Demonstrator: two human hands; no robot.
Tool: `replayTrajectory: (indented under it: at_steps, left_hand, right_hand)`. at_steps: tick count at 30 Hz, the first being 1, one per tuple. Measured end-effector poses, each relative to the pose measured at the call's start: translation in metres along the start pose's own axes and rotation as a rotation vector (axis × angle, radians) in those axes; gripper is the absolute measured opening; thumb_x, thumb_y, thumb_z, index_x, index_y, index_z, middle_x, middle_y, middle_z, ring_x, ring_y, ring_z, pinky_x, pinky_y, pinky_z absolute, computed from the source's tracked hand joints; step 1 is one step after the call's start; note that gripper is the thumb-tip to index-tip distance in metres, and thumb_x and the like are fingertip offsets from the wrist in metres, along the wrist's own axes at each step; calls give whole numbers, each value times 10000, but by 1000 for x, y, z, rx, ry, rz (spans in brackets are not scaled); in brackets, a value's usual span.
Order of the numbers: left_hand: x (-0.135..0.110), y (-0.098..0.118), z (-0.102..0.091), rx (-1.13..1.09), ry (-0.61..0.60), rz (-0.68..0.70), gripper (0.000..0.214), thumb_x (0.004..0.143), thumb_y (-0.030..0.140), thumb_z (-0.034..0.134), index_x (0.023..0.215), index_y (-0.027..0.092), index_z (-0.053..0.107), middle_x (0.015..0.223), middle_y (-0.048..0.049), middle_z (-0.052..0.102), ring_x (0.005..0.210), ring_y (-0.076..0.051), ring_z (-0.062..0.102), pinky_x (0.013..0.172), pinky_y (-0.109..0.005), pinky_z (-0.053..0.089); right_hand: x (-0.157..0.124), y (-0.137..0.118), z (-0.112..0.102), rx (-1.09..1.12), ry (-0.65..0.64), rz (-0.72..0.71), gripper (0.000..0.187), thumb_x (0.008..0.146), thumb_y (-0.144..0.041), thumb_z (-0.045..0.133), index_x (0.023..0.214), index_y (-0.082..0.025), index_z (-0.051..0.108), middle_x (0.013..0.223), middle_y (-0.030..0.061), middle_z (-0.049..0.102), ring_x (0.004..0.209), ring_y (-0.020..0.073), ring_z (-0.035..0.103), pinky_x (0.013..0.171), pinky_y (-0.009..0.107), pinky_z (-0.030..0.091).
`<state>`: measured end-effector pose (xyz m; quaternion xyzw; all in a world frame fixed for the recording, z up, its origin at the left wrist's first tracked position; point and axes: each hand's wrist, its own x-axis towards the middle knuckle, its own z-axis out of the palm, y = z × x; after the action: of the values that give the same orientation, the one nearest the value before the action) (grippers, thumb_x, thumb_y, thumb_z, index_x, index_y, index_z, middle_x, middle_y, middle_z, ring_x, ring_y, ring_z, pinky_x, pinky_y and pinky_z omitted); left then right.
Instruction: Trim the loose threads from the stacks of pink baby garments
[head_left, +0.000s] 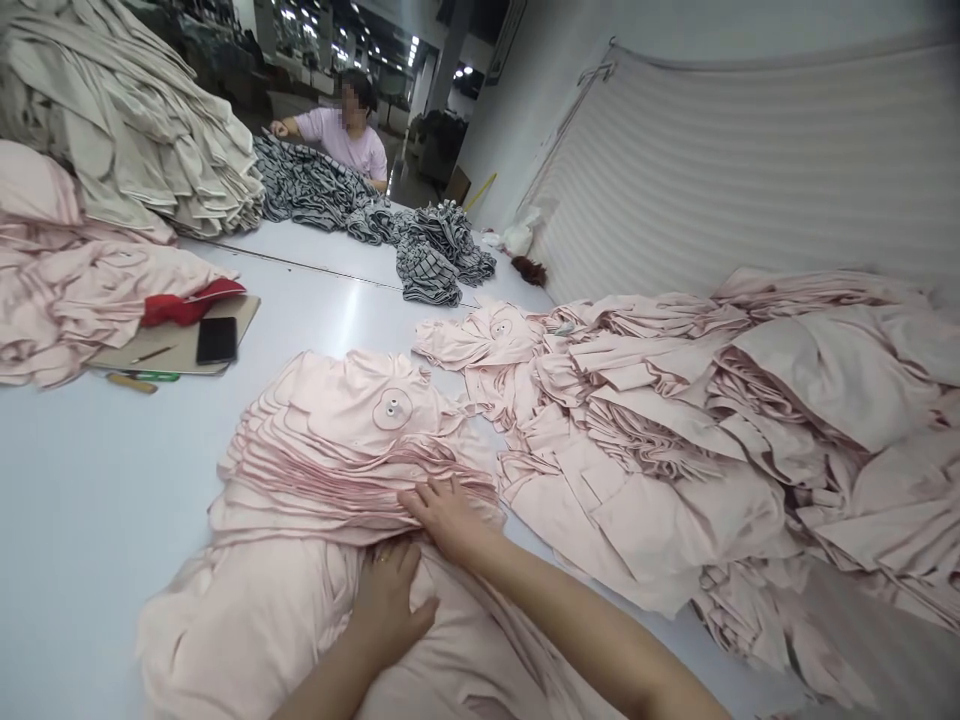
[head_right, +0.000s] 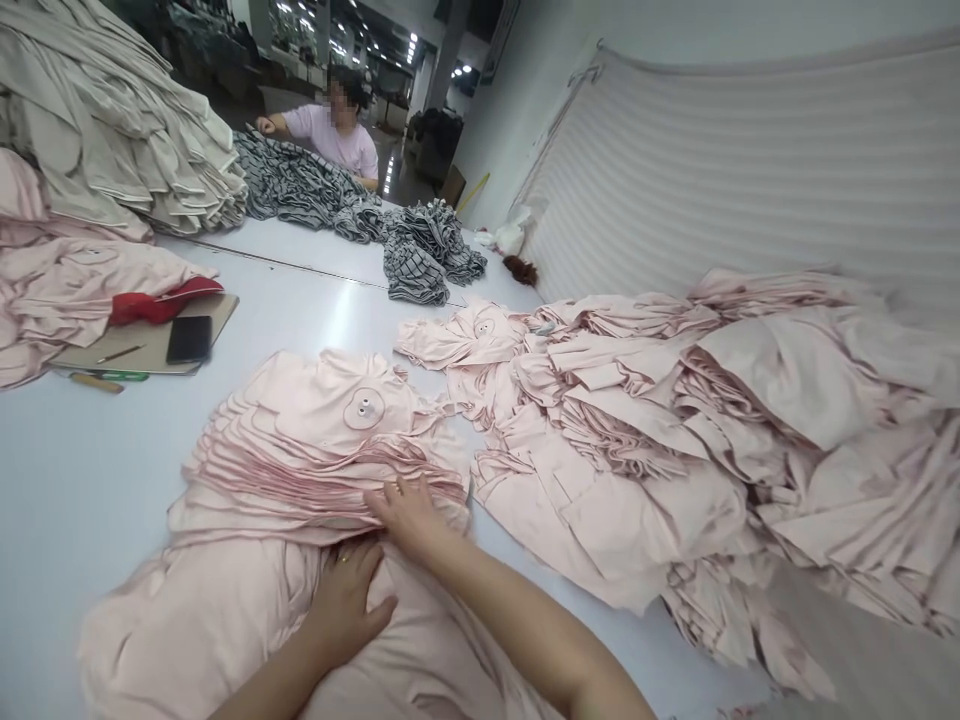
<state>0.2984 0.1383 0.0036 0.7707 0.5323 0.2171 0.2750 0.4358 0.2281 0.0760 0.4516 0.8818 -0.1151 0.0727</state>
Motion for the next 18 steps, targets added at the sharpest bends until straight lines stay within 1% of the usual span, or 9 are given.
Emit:
replayTrajectory:
  at_steps: [3,6,8,10,12,14,15,16,18]
  left_hand:
    - [-33,-17,1,-62,-72,-36,264,738,255,589,992,195,625,991,-80,673,972,-250,614,872,-415,482]
    - [-75,-33,0,-154,-122,13,261,705,195,581,962,210,628,940,-68,678,904,-224,640,826,-366,526]
    - [-98,-44,-3,-190,-153,54,297,705,174,572,994,218,627,954,-71,685,905,-222,652,817,-351,545]
    - [-113,-54,-12,-197,-164,58,312,715,173,567,1017,217,625,960,-78,688,909,-227,659,815,-351,554]
    - [-118,-63,-24,-188,-168,54,296,721,184,568,1010,215,626,945,-82,687,897,-231,662,808,-355,558]
    - [-115,-70,-40,-190,-190,69,292,722,198,575,1008,218,628,950,-82,688,897,-230,664,808,-354,560]
    - [-113,-74,-49,-195,-209,81,298,714,201,582,1007,220,629,957,-81,690,904,-231,664,816,-355,560]
    - [-110,-80,-59,-200,-233,89,299,707,202,585,1002,221,631,962,-78,690,910,-231,663,828,-355,559]
    - [-106,-99,-82,-214,-282,81,270,716,209,575,981,223,631,959,-73,691,919,-225,660,848,-347,556]
  right_hand:
    - [18,16,2,-125,50,10,563,918,-53,444,1443,-256,432,1258,167,578,1220,310,492,1090,673,223]
    - [35,29,-3,-153,63,18,536,943,-90,434,1449,-267,429,1298,150,570,1247,285,479,1128,626,194]
    - [22,30,-1,-136,97,46,590,921,-174,520,1489,-227,370,1434,182,461,1350,329,378,1128,634,186]
    - [-17,17,13,-69,203,87,740,876,-294,600,1533,-189,276,1542,203,309,1432,378,238,1123,650,197]
    - [-75,-13,44,54,344,117,756,907,-374,543,1562,-238,191,1572,154,281,1453,348,226,1122,614,268]
    - [-129,-60,89,154,371,204,741,934,-365,481,1575,-296,116,1568,112,314,1414,309,343,1064,517,428]
    - [-149,-88,113,173,387,273,732,945,-335,446,1576,-326,74,1537,93,380,1360,295,435,1007,472,499]
    - [-161,-117,137,175,400,338,761,947,-315,441,1568,-359,3,1488,76,458,1277,295,532,946,454,551]
    - [-160,-173,173,143,408,468,883,932,-260,473,1498,-417,-186,1384,30,574,1067,301,673,797,440,624]
